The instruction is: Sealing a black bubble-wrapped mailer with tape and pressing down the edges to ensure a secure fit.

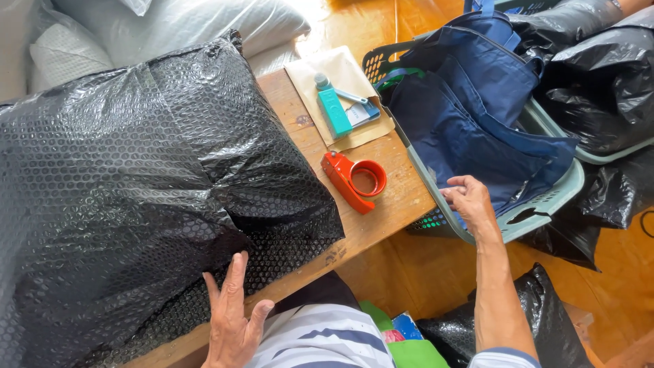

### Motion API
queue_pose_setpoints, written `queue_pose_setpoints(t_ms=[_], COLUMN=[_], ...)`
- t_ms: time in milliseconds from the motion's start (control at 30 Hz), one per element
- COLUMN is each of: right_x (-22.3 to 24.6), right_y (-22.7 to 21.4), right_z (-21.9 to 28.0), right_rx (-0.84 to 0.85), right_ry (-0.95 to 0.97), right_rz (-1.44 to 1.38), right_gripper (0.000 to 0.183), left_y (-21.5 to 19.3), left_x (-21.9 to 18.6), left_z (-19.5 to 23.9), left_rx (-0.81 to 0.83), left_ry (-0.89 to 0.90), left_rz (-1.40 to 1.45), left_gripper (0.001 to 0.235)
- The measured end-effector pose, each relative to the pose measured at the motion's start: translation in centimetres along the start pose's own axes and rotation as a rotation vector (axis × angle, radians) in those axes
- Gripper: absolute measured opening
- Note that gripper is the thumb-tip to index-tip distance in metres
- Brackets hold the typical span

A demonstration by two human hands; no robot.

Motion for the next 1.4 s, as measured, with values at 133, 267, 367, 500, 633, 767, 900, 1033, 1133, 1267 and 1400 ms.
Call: queue_pose_setpoints(t_ms=[133,267,367,500,633,767,900,1033,1133,1267,1400], right_x=[0.0,0.2,0.4,1.2,0.4,0.9,0.6,-0.2,0.3,2.0,2.3], right_y=[-0.1,-0.3,-0.5,-0.9,-0.9,-0.7,0.0,1.8,3.2,5.3,4.8], right_z=[0.0,0.1,0.4,1.0,0.1,-0.3,-0.9,-2.1,-1.1,4.5,11.3], right_rx=[0.015,0.018,0.009,-0.035,-0.088,-0.106,-0.091,-0.097,-0.189,-0.188,-0.142], right_ry=[0.006,0.002,0.003,-0.025,-0.036,-0.09,-0.136,-0.258,-0.349,-0.531,-0.357], right_rz=[-0.044,0.02,0.045,0.17,0.231,0.387,0.537,0.669,0.844,0.705,0.231], right_gripper=[0.026,0.026,0.026,0.023,0.029,0.028,0.03,0.038,0.029,0.026,0.013], left_y=[0.4,0.3,0.1,-0.1,0.1,-0.1,-0.2,-0.1,-0.2,-0.3,-0.7], left_x=[-0.1,-0.1,0.2,0.2,0.4,0.6,1.1,1.4,1.5,1.3,1.0], left_z=[-0.2,-0.1,0.0,-0.1,0.1,0.2,0.5,0.7,0.8,0.9,1.0], left_rx=[0.014,0.007,-0.002,-0.003,0.006,-0.01,-0.014,-0.018,-0.035,-0.037,-0.053], left_ry=[0.008,0.017,0.009,0.009,-0.004,-0.001,-0.021,-0.021,-0.006,0.001,0.001], left_rz=[0.0,0.009,0.011,0.01,0.01,0.009,0.005,-0.006,-0.003,-0.005,0.035], left_gripper=[0.084,0.084,0.084,0.083,0.083,0.083,0.083,0.084,0.082,0.08,0.076])
Point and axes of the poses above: each hand's wrist, its own z-axis away from the middle knuckle, its own y-axis out of the palm, x = y × z, the point moved 10 cm from there along -z, towards the middle knuckle, and after that the axes turned 11 degrees about -x, right-handed, at the moved point
